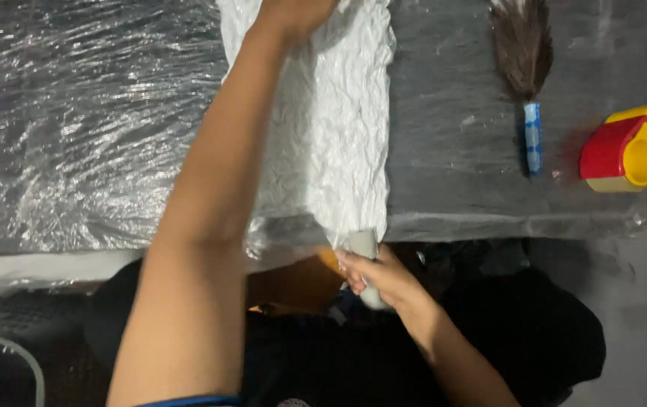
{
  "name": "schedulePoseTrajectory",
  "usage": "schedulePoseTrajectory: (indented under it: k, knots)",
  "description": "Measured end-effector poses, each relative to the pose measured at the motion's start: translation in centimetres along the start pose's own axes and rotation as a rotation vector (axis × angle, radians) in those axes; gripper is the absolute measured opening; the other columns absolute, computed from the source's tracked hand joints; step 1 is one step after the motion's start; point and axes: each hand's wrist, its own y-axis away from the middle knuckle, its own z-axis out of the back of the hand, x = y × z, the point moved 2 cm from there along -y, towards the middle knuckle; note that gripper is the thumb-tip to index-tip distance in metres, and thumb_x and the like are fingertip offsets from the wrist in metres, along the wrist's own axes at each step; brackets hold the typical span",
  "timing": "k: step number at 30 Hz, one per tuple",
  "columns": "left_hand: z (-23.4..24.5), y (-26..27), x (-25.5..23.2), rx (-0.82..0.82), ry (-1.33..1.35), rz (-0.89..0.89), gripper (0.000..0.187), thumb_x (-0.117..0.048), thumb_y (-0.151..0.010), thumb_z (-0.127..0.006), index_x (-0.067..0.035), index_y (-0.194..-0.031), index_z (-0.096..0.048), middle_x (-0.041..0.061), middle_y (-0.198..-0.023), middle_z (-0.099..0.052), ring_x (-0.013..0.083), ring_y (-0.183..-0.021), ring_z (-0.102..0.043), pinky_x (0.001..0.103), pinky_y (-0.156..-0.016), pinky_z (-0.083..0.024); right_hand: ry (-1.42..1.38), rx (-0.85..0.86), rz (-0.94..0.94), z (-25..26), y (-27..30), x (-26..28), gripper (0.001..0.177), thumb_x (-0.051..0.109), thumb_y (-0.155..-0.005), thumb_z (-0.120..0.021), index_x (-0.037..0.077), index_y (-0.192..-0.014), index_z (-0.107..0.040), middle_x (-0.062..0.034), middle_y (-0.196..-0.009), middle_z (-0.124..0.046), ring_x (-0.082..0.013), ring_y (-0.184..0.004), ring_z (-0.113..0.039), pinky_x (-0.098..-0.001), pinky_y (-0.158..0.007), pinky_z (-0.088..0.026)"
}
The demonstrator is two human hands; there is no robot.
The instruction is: The person is placing a pillow into a plastic bag and using a vacuum cleaner to remove the air and compress it for storage.
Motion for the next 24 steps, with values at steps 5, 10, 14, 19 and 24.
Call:
schedulePoseTrajectory:
  k: [5, 10, 14, 19, 24]
  knots:
    - [7.8, 7.4, -2.9, 0.112, -0.011, 0.093, 0.074, -0.051, -0.101, -0.07, 0.003, -0.147, -0.05, 0.032, -0.15, -0.041, 0.0465, -0.142, -0.034, 0.065, -0.112, -0.029, 0.019, 0.035, 0.03, -0.8, 0.9, 1.2, 0.047, 0.019, -0.088, -0.081, 0.0, -0.054, -0.053, -0.0077, -0.039, -0.043, -0.0165, -0.029, -0.045, -0.0333, -0.032, -0.043]
    - [11.9, 15.9, -1.1, 0.153, -0.234, 0.335, 0.101, -0.074, -0.099, -0.059, 0.009, -0.152, -0.037, 0.036, -0.146, -0.041, 0.048, -0.136, -0.048, 0.059, -0.102, -0.049, 0.029, 0.003, -0.019, -0.2, 0.6, 0.6, 0.041, 0.025, -0.085, -0.085, 0.0, -0.068, -0.058, -0.0075, -0.045, -0.045, -0.0163, -0.032, -0.046, -0.0352, -0.033, -0.045]
    - [11.9, 17.5, 1.1, 0.378, 0.108, 0.662, 0.12, -0.094, -0.087, -0.038, 0.011, -0.145, -0.043, 0.035, -0.133, -0.058, 0.0483, -0.131, -0.054, 0.062, -0.104, -0.044, 0.042, -0.01, -0.032, -0.5, 1.1, 1.4, 0.039, 0.025, -0.086, -0.084, -0.002, -0.079, -0.057, -0.005, -0.05, -0.043, -0.0149, -0.034, -0.045, -0.035, -0.033, -0.044]
    - [14.5, 16.6, -2.6, 0.31, 0.441, 0.82, 0.121, -0.093, -0.074, -0.058, 0.009, -0.138, -0.055, 0.031, -0.133, -0.06, 0.0467, -0.13, -0.054, 0.057, -0.106, -0.046, 0.042, -0.016, -0.019, -0.4, 1.9, 2.8, 0.037, 0.024, -0.087, -0.083, -0.001, -0.083, -0.056, -0.0048, -0.052, -0.043, -0.0142, -0.035, -0.045, -0.0349, -0.036, -0.045]
    - [13.4, 15.8, -2.2, 0.201, 0.591, 0.706, 0.095, -0.073, -0.08, -0.075, 0.003, -0.134, -0.057, 0.026, -0.125, -0.066, 0.0426, -0.124, -0.061, 0.054, -0.1, -0.053, 0.01, 0.005, -0.017, 0.3, 1.4, 2.9, 0.037, 0.027, -0.088, -0.083, 0.002, -0.088, -0.056, -0.003, -0.055, -0.042, -0.0128, -0.038, -0.045, -0.0346, -0.039, -0.046]
